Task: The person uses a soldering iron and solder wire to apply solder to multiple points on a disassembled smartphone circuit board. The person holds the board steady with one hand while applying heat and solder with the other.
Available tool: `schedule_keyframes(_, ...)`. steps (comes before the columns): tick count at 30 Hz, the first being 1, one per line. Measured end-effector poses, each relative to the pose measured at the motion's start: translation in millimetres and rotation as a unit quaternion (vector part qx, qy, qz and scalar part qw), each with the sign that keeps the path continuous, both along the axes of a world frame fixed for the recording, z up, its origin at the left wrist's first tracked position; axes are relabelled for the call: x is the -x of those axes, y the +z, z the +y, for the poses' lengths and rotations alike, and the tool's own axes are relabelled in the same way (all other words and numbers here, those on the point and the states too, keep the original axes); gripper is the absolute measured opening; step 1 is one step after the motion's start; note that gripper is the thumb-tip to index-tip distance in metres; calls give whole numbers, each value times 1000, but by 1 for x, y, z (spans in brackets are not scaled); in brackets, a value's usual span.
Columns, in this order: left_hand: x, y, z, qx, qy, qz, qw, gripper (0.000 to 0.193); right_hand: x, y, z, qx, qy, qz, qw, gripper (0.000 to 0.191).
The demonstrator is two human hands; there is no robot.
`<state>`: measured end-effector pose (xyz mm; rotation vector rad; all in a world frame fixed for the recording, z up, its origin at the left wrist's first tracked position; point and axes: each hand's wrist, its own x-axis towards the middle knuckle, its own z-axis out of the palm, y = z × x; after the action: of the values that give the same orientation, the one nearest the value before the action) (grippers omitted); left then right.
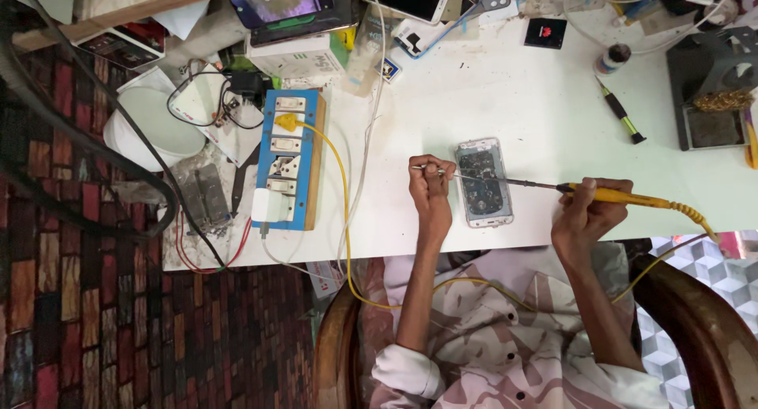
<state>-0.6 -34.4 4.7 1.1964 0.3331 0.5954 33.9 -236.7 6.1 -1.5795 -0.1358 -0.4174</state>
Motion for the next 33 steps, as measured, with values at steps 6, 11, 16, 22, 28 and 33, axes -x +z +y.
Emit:
schedule_keyframes(6,1,-1,0,9,-5,-2,1000,22,1,-3,0,-18,22,15,999,24)
schedule_keyframes(11,0,-3,1,1,0,-3,1000,24,4,-4,-1,-17,39,15,999,24)
schedule_keyframes(16,-2,-5,1,22,2,4,1000,25,1,-4,1,1,0,2,1000,22)
schedule_keyframes(22,-1,-8,1,35,2,4,999,24,-7,0,2,-60,-10,39,997,17)
schedule_keyframes(28,-2,-14,-1,44,-1,-21,999,22,-9,5,4,-66,-9,46,997,16)
schedule_keyframes(33,0,-16,2,21,-16,-21,999,21,-12,1,2,-60,3,54,997,16)
